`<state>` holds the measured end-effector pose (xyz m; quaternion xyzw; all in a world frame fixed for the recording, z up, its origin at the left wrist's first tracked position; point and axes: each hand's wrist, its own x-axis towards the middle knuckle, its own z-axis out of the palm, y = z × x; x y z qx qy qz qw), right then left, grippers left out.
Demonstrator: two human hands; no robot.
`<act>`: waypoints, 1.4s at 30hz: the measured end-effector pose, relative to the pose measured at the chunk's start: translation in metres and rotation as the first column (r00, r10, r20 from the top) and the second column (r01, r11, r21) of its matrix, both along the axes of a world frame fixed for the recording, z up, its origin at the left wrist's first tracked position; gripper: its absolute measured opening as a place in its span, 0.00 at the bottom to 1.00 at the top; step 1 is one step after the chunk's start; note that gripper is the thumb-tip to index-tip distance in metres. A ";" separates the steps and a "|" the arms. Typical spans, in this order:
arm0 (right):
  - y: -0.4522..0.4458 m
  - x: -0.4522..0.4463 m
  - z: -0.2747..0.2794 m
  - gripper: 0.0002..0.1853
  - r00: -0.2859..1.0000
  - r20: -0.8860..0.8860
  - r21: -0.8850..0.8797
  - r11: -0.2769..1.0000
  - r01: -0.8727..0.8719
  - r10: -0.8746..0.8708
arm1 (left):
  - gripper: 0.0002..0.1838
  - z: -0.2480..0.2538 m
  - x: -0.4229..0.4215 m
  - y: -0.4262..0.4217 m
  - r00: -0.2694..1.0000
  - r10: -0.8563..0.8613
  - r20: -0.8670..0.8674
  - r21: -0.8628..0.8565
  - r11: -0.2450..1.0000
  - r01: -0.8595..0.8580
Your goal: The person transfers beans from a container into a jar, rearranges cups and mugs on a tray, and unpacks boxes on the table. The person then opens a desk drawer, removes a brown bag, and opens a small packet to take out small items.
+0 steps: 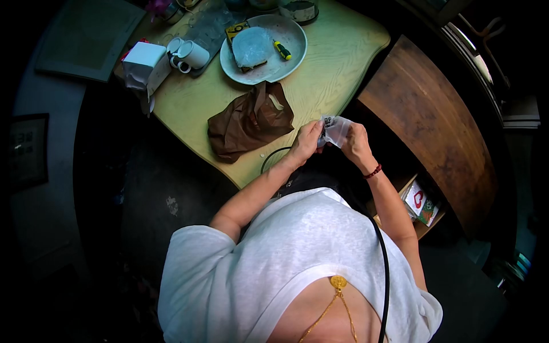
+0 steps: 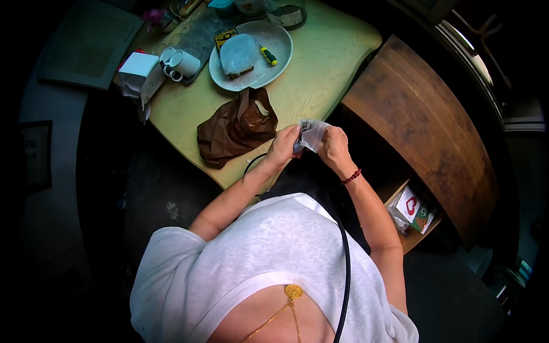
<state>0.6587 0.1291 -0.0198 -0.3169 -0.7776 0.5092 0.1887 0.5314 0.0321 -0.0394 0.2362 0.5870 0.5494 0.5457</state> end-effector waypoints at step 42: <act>-0.008 0.000 0.042 0.04 0.839 -0.525 -0.124 0.988 0.089 -0.142 | 0.13 -0.008 -0.020 0.007 0.924 0.265 0.275 -0.124 0.963 -0.239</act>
